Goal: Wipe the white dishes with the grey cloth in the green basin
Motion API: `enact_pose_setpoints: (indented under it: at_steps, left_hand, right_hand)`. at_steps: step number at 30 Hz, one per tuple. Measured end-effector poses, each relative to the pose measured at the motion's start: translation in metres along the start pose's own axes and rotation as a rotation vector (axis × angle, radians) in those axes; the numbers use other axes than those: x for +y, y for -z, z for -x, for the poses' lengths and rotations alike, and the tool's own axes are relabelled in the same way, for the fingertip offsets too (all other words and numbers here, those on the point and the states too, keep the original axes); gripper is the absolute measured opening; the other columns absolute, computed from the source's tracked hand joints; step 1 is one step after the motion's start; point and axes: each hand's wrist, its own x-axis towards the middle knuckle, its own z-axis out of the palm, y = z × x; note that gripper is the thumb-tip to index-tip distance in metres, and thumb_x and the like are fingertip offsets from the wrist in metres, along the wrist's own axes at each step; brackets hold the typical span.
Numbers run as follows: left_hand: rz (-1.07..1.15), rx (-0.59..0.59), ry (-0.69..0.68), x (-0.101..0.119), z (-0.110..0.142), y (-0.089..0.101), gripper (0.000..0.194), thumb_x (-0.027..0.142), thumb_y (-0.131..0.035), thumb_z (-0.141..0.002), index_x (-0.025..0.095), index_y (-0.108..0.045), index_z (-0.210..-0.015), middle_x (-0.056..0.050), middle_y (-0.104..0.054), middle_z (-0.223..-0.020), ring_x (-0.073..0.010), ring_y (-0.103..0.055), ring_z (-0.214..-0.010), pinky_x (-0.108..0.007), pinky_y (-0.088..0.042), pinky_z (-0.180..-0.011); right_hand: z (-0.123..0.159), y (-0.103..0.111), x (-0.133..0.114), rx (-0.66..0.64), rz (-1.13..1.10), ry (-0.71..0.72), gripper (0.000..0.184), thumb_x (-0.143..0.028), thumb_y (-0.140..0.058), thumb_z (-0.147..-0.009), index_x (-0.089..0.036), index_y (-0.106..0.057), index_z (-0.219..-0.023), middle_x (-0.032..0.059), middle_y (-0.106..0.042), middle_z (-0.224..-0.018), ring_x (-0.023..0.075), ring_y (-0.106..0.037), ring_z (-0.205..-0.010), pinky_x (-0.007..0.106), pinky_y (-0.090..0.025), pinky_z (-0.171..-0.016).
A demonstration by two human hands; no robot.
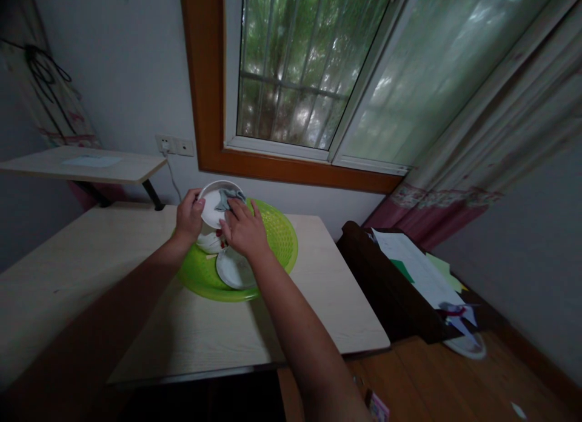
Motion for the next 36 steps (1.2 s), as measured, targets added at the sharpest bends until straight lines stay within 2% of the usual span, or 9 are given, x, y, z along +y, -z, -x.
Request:
enact_pose_setpoints:
  at_steps: [4,7,10,14,17,20,24,27,36]
  left_hand:
    - [0.016,0.002,0.013,-0.002,0.001,-0.001,0.041,0.053,-0.044,-0.091,0.019,-0.061,-0.107,-0.005,-0.068,-0.095,-0.0205,-0.062,-0.086,-0.032,-0.049,-0.077]
    - [-0.016,0.001,0.009,-0.002,0.000,-0.002,0.040,0.051,-0.045,-0.091,0.019,-0.062,-0.108,-0.005,-0.068,-0.097,-0.0212,-0.063,-0.088,-0.032,-0.049,-0.080]
    - [-0.042,-0.003,-0.011,-0.002,0.000,-0.003,0.038,0.049,-0.046,-0.091,0.019,-0.062,-0.108,-0.006,-0.069,-0.099,-0.0218,-0.063,-0.090,-0.033,-0.050,-0.083]
    - [-0.067,-0.004,-0.027,-0.002,0.000,-0.003,0.037,0.049,-0.045,-0.091,0.020,-0.062,-0.107,-0.006,-0.068,-0.098,-0.0225,-0.063,-0.091,-0.035,-0.049,-0.084]
    - [-0.088,-0.010,-0.023,-0.003,0.000,-0.002,0.037,0.049,-0.044,-0.091,0.020,-0.061,-0.107,-0.007,-0.067,-0.098,-0.0230,-0.062,-0.091,-0.036,-0.049,-0.085]
    - [-0.101,-0.015,-0.029,-0.003,0.000,-0.002,0.038,0.051,-0.043,-0.091,0.020,-0.061,-0.107,-0.007,-0.067,-0.098,-0.0228,-0.062,-0.092,-0.036,-0.049,-0.086]
    - [-0.055,-0.028,-0.021,-0.002,0.002,-0.002,0.041,0.053,-0.041,-0.092,0.021,-0.060,-0.108,-0.006,-0.067,-0.099,-0.0223,-0.062,-0.093,-0.035,-0.049,-0.086]
    - [0.025,-0.066,-0.016,0.001,0.003,-0.003,0.041,0.053,-0.040,-0.093,0.020,-0.060,-0.106,-0.006,-0.066,-0.097,-0.0215,-0.061,-0.090,-0.034,-0.049,-0.085]
    - [0.150,-0.202,0.025,0.004,0.003,-0.004,0.038,0.048,-0.042,-0.092,0.019,-0.063,-0.104,-0.007,-0.069,-0.103,-0.0225,-0.063,-0.097,-0.035,-0.049,-0.090]
  right_hand:
    - [0.000,0.000,-0.001,0.009,0.022,-0.006,0.042,-0.040,-0.044,-0.105,-0.017,-0.060,-0.136,0.0127,-0.045,-0.157,0.0269,-0.037,-0.148,0.056,-0.013,-0.127]
    - [0.000,0.000,-0.002,0.005,0.029,-0.009,0.041,-0.041,-0.045,-0.104,-0.016,-0.062,-0.132,0.0140,-0.051,-0.153,0.0270,-0.040,-0.146,0.055,-0.015,-0.126]
    - [0.000,0.001,-0.002,-0.006,0.030,-0.007,0.037,-0.041,-0.045,-0.105,-0.017,-0.070,-0.117,0.0131,-0.062,-0.140,0.0268,-0.049,-0.136,0.052,-0.023,-0.123]
    - [0.000,0.002,-0.003,-0.043,0.018,0.019,0.038,-0.040,-0.044,-0.105,-0.018,-0.074,-0.103,0.0120,-0.073,-0.117,0.0260,-0.061,-0.113,0.048,-0.039,-0.110]
    - [0.001,0.000,-0.002,-0.076,-0.040,0.093,0.037,-0.040,-0.045,-0.105,-0.018,-0.075,-0.105,0.0117,-0.074,-0.112,0.0260,-0.063,-0.106,0.046,-0.045,-0.101]
    - [0.004,-0.004,0.000,-0.065,-0.157,0.173,0.036,-0.039,-0.048,-0.103,-0.017,-0.072,-0.117,0.0122,-0.072,-0.121,0.0255,-0.063,-0.112,0.043,-0.047,-0.103]
    - [0.006,-0.006,0.000,-0.050,-0.269,0.233,0.048,-0.044,-0.051,-0.101,-0.016,-0.060,-0.138,0.0148,-0.061,-0.140,0.0253,-0.056,-0.130,0.043,-0.045,-0.110]
    - [0.006,-0.003,-0.003,-0.076,-0.251,0.258,0.058,-0.047,-0.051,-0.100,-0.015,-0.049,-0.148,0.0156,-0.049,-0.154,0.0244,-0.049,-0.140,0.041,-0.042,-0.115]
    - [0.001,0.002,-0.010,-0.094,-0.032,0.145,0.076,-0.054,-0.058,-0.095,-0.014,-0.036,-0.155,0.0174,-0.031,-0.164,0.0291,-0.030,-0.153,0.051,-0.014,-0.127]
